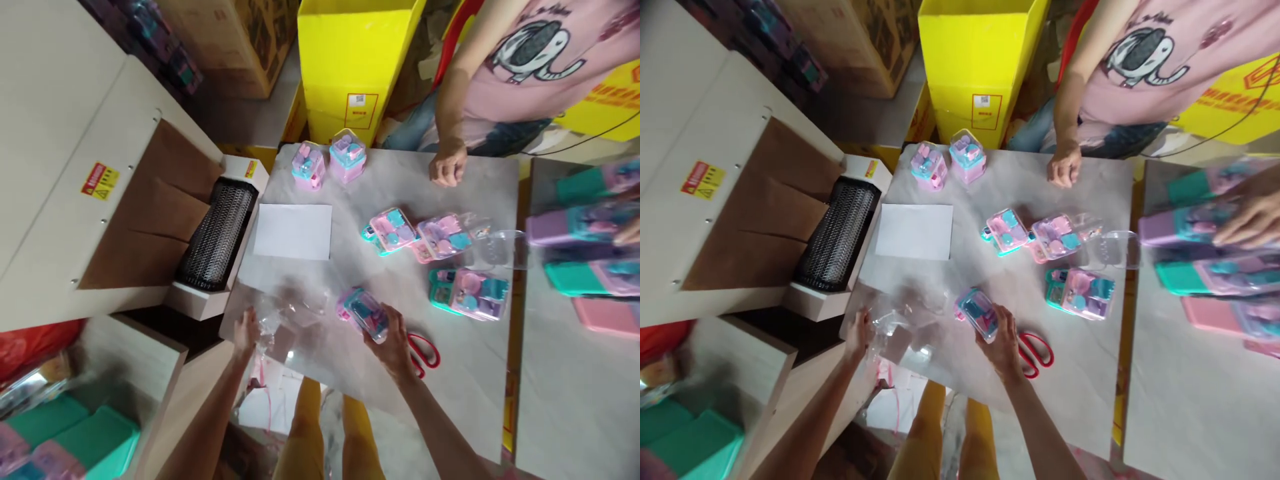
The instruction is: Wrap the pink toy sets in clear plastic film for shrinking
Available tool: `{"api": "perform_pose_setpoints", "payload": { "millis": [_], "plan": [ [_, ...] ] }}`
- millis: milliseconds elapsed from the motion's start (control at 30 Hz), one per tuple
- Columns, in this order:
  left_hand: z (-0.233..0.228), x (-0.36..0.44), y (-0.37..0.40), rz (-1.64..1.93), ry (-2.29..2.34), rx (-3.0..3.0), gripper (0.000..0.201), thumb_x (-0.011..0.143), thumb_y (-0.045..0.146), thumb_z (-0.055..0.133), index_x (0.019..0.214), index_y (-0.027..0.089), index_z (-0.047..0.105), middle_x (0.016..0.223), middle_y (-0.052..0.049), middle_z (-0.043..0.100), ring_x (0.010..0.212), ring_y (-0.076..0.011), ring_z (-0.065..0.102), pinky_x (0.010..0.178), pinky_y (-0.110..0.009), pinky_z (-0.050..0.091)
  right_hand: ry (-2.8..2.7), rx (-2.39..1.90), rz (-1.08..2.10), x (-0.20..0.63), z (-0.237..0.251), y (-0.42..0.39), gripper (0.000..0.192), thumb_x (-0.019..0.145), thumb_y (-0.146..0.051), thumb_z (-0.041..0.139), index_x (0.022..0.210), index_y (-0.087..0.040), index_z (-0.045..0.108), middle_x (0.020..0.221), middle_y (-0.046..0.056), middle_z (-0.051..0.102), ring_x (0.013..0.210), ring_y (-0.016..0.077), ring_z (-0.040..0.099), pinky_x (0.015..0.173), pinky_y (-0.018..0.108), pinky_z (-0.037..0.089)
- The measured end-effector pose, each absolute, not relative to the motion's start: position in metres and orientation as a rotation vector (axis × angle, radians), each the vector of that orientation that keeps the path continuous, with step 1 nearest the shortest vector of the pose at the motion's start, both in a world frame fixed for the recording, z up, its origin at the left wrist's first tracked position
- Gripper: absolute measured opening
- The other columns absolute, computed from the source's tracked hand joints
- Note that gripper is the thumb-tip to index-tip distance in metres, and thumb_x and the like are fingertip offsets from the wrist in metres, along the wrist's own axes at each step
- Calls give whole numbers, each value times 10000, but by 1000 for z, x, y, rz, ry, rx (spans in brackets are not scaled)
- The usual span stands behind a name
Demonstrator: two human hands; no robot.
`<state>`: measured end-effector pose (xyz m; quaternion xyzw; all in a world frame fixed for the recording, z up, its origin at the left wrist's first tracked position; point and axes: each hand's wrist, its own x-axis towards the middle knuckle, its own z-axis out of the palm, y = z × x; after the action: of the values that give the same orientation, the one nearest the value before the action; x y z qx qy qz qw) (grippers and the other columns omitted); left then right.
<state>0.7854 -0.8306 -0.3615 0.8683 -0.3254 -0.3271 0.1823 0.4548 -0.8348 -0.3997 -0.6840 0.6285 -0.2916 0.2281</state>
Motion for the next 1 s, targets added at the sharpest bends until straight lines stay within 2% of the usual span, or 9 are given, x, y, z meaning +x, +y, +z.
{"api": "perform_pose_setpoints", "payload": {
  "millis": [100, 200, 300, 433, 500, 567, 667, 833, 1000],
  "plan": [
    [-357, 807, -839, -748, -880, 2484, 315, 810, 364, 399, 533, 213, 388, 466, 33, 396, 474, -128, 430, 463, -243, 355, 1600, -2002, -736, 448, -398, -825, 589, 793, -324, 555, 1325, -198, 336, 1182, 125, 487, 1059, 269, 499, 842, 450, 488],
    [-354, 805, -849, -635, -975, 2487, 75, 719, 244, 513, 705, 173, 534, 747, -25, 619, 668, -160, 564, 581, -241, 422, 1616, -2103, -649, 454, -394, -820, 592, 822, -407, 531, 1339, -204, 324, 1230, 141, 466, 1108, 288, 468, 841, 450, 474],
    [-355, 779, -856, -778, -1523, 2478, 321, 749, 148, 466, 1051, 151, 574, 1086, -96, 637, 799, -178, 620, 662, -255, 455, 1798, -2158, -512, 467, -389, -821, 637, 831, -514, 482, 1343, -171, 319, 1193, 167, 496, 1054, 316, 481, 794, 466, 460],
    [-366, 720, -865, -1193, -2082, 2112, 570, 759, 118, 504, 1305, 271, 450, 1061, -9, 676, 849, -151, 648, 766, -229, 468, 1830, -2205, -412, 482, -387, -824, 636, 860, -528, 414, 1356, -148, 298, 1110, 165, 543, 970, 300, 511, 748, 438, 463],
    [-372, 695, -872, -1363, -2301, 1794, 712, 768, 173, 560, 1410, 304, 282, 1139, -7, 654, 915, -166, 644, 793, -236, 470, 1755, -2248, -450, 484, -388, -825, 650, 859, -520, 428, 1367, -142, 280, 1115, 167, 540, 989, 298, 507, 766, 436, 470],
    [-375, 678, -881, -1443, -2416, 1617, 814, 753, 287, 639, 1436, 320, 198, 1217, -24, 618, 951, -201, 642, 789, -260, 478, 1677, -2279, -490, 484, -389, -826, 669, 857, -510, 445, 1382, -140, 257, 1121, 167, 532, 1008, 296, 504, 786, 435, 481],
    [-377, 670, -891, -1488, -2408, 1600, 863, 676, 433, 717, 1407, 326, 273, 1189, -25, 634, 948, -238, 648, 776, -281, 485, 1614, -2312, -513, 481, -387, -829, 694, 848, -506, 467, 1395, -146, 239, 1116, 162, 530, 998, 291, 514, 772, 432, 504],
    [-377, 672, -889, -1532, -2328, 1599, 823, 670, 437, 719, 1380, 328, 317, 1192, -16, 631, 974, -222, 643, 794, -263, 481, 1503, -2404, -511, 473, -381, -836, 687, 846, -485, 480, 1386, -123, 259, 1084, 168, 551, 984, 289, 533, 760, 427, 519],
    [-382, 671, -884, -1531, -2308, 1611, 817, 657, 448, 723, 1366, 310, 342, 1052, -12, 681, 894, -221, 664, 756, -268, 490, 1458, -2425, -515, 468, -387, -837, 680, 837, -465, 502, 1375, -110, 286, 1066, 171, 564, 952, 284, 544, 722, 407, 529]
  ]
}}
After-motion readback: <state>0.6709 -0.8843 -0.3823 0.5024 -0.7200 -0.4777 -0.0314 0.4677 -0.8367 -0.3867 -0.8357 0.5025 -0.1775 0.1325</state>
